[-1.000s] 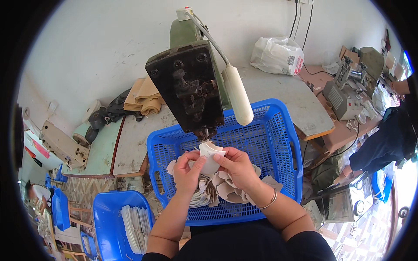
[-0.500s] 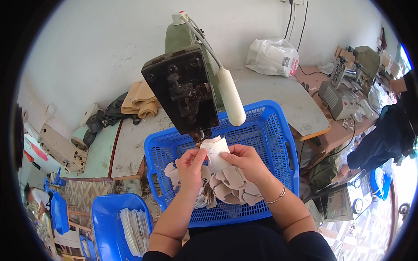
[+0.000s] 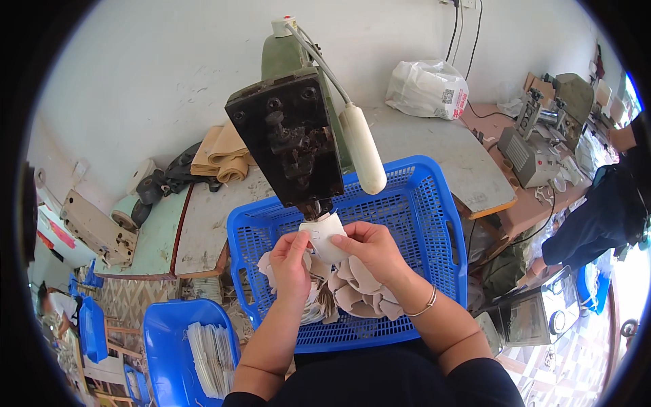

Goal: The person sews small white fabric pieces using a sewing machine, then collects them into a blue basket. They move to a second station and use a manual press to punch holes in the fabric pieces one by one, placing the finished pieces into the basket.

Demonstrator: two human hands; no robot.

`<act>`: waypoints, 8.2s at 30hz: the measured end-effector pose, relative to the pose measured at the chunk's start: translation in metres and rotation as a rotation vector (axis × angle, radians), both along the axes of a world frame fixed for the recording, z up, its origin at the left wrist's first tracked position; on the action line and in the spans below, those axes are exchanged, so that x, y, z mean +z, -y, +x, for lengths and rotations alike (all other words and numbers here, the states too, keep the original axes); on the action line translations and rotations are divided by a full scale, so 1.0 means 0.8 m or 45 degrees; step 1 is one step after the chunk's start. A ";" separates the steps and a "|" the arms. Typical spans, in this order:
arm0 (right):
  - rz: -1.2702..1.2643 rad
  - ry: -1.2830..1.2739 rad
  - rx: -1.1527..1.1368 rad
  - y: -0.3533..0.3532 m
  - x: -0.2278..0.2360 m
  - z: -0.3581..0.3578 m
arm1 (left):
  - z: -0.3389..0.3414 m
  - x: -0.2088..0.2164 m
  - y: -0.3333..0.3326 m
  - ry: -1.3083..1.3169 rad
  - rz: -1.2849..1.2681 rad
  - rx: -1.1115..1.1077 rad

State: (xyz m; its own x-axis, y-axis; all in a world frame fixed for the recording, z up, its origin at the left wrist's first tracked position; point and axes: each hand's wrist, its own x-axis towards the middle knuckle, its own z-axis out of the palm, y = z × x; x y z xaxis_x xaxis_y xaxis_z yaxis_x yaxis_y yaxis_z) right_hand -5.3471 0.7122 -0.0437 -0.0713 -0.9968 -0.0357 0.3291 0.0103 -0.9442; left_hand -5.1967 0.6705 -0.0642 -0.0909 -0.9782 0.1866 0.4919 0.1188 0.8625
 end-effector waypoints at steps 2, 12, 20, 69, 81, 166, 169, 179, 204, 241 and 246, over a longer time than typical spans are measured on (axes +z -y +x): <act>-0.021 0.011 0.005 0.002 -0.001 0.008 | 0.007 -0.001 0.004 -0.028 0.033 -0.018; -0.017 0.028 -0.061 0.002 0.004 -0.006 | 0.006 -0.008 0.003 0.028 0.062 -0.220; -0.034 -0.093 -0.095 0.007 0.013 -0.027 | -0.017 -0.002 0.000 -0.103 0.084 -0.186; -0.116 -0.041 -0.003 0.022 -0.001 -0.022 | -0.007 0.007 0.006 0.082 -0.114 -0.017; -0.109 0.025 -0.008 0.013 -0.013 0.020 | 0.030 0.000 0.027 0.119 -0.099 -0.020; -0.068 0.029 -0.011 0.011 -0.002 -0.025 | -0.014 0.028 0.007 0.462 -0.055 0.080; -0.055 0.070 -0.011 0.011 -0.001 -0.025 | -0.015 0.026 0.008 0.418 -0.002 0.042; -0.084 0.086 -0.016 0.012 0.002 -0.024 | -0.016 0.022 0.008 0.283 0.053 0.006; -0.128 0.009 -0.113 0.017 -0.010 0.038 | 0.040 0.021 0.033 0.323 -0.080 0.040; -0.299 -0.927 0.010 0.011 0.040 -0.014 | 0.011 0.009 0.010 0.357 -0.059 -0.149; -0.459 -1.043 0.140 0.024 0.057 -0.031 | 0.005 0.000 0.006 0.266 -0.006 -0.225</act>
